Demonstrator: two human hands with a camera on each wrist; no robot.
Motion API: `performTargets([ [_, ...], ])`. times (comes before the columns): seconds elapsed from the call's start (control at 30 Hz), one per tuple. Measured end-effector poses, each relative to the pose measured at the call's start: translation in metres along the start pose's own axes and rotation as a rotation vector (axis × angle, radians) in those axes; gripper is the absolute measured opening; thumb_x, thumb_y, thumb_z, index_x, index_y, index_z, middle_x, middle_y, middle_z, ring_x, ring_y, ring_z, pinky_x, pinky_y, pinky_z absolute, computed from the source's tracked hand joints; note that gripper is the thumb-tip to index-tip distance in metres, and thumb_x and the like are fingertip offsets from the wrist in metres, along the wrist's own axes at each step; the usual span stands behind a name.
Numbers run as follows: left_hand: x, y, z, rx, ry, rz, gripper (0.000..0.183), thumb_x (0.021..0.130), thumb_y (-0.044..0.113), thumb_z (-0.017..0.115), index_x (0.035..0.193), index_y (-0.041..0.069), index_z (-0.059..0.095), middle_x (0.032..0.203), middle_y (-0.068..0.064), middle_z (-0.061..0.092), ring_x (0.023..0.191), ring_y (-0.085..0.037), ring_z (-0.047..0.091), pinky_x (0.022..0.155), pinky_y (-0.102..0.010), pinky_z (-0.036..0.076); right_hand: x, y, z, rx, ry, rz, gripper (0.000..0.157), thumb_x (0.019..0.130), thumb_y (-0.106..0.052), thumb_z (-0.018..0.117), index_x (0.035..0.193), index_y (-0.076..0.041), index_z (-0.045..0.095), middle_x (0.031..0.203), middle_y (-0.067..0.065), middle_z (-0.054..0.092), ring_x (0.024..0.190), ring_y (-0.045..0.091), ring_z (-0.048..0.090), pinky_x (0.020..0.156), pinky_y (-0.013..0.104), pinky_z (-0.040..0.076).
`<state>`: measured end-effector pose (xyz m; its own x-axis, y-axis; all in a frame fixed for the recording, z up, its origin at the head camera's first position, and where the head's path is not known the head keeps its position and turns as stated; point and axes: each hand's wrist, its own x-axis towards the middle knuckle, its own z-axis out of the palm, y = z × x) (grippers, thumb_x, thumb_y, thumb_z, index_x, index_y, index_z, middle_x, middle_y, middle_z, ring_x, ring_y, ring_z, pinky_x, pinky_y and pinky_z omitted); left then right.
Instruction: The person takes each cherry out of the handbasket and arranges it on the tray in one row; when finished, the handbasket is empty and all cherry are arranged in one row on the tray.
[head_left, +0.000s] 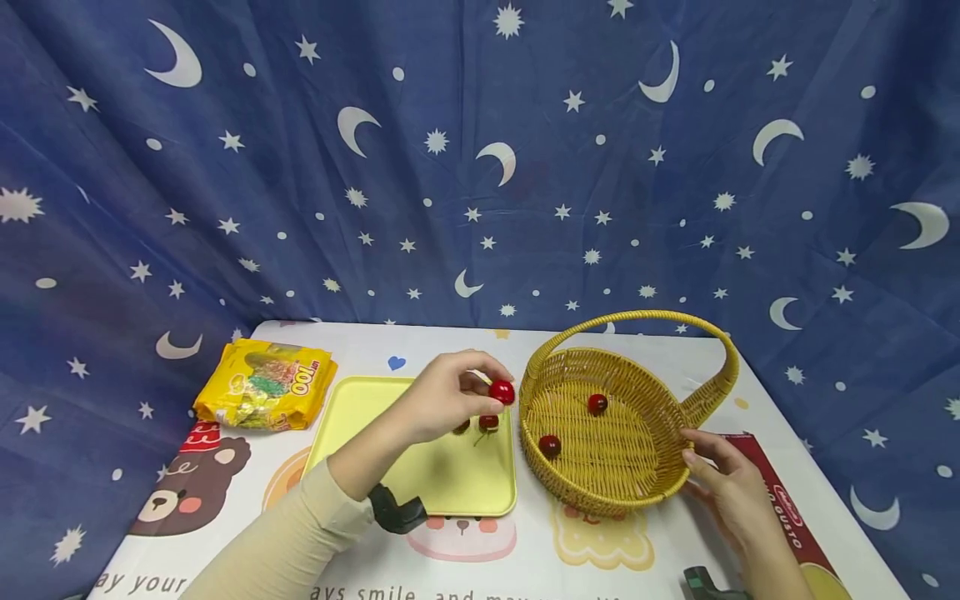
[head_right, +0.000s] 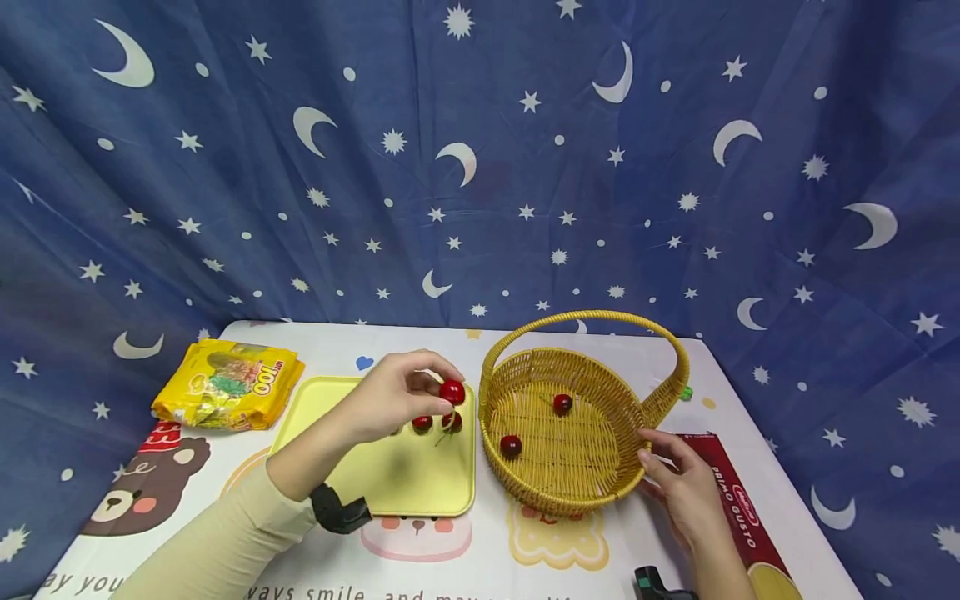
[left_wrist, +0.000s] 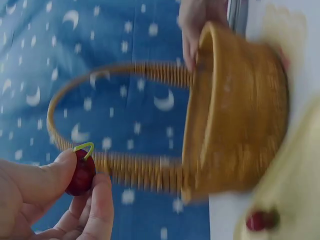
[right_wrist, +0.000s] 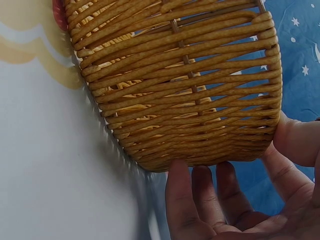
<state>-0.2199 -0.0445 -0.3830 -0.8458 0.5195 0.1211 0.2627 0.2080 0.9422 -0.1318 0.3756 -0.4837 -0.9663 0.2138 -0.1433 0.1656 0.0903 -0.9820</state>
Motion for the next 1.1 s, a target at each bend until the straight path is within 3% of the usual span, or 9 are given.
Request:
performTargets([
  [0.07,-0.004,-0.009,-0.02,0.025,0.035,-0.022,0.029,0.091,-0.005,0.079,0.118,0.002,0.075,0.115,-0.016,0.076,0.089,-0.019,0.075,0.075,-0.028,0.062,-0.001,0.0,0.001,-0.003,0.0,0.0,0.037,0.105,-0.016,0.07,0.142,-0.019,0.069,0.117,-0.022,0.064,0.105,-0.004,0.062,0.082,0.024,0.062],
  [0.2,-0.014,-0.034,-0.052,0.17,0.084,-0.079,0.03,0.093,-0.001,0.079,0.122,0.006,0.076,0.116,-0.014,0.076,0.089,-0.019,0.074,0.083,-0.032,0.062,-0.001,0.0,0.001,-0.013,0.003,0.001,0.041,0.105,-0.018,0.071,0.145,-0.015,0.066,0.119,-0.022,0.063,0.106,-0.005,0.062,0.083,0.023,0.061],
  [0.37,-0.026,-0.071,-0.073,0.315,0.123,-0.174,0.026,0.092,0.001,0.08,0.117,0.008,0.08,0.115,-0.013,0.077,0.085,-0.019,0.071,0.078,-0.032,0.057,-0.001,0.0,0.002,-0.011,-0.001,0.002,0.043,0.105,-0.019,0.072,0.147,-0.012,0.064,0.123,-0.021,0.06,0.107,-0.004,0.061,0.083,0.023,0.062],
  [0.5,-0.034,-0.092,-0.08,0.358,0.123,-0.263,0.025,0.09,-0.001,0.081,0.115,0.005,0.077,0.113,-0.014,0.074,0.082,-0.019,0.068,0.075,-0.031,0.055,-0.001,-0.002,0.002,-0.018,-0.003,0.0,0.044,0.105,-0.019,0.072,0.147,-0.012,0.064,0.122,-0.02,0.061,0.107,-0.004,0.062,0.083,0.023,0.062],
  [0.63,-0.038,-0.108,-0.081,0.394,0.109,-0.324,0.025,0.09,0.0,0.082,0.113,0.008,0.078,0.112,-0.012,0.072,0.084,-0.019,0.065,0.077,-0.032,0.052,-0.001,-0.003,0.003,-0.013,-0.003,-0.003,0.043,0.105,-0.019,0.071,0.147,-0.012,0.064,0.121,-0.02,0.062,0.106,-0.004,0.062,0.083,0.023,0.062],
  [0.87,-0.04,-0.118,-0.08,0.45,0.063,-0.34,0.024,0.089,0.0,0.082,0.109,0.012,0.079,0.107,-0.006,0.075,0.097,-0.021,0.064,0.092,-0.042,0.051,-0.001,-0.001,0.001,0.018,-0.009,-0.009,0.036,0.105,-0.015,0.07,0.142,-0.018,0.068,0.122,-0.02,0.062,0.106,-0.003,0.062,0.083,0.023,0.062],
  [1.1,-0.039,-0.117,-0.079,0.452,0.046,-0.341,0.025,0.089,0.0,0.081,0.111,0.011,0.079,0.107,-0.006,0.076,0.098,-0.021,0.065,0.093,-0.043,0.053,0.0,0.0,0.001,0.013,-0.011,-0.015,0.037,0.106,-0.015,0.07,0.143,-0.016,0.067,0.123,-0.02,0.061,0.106,-0.004,0.061,0.083,0.023,0.062],
])
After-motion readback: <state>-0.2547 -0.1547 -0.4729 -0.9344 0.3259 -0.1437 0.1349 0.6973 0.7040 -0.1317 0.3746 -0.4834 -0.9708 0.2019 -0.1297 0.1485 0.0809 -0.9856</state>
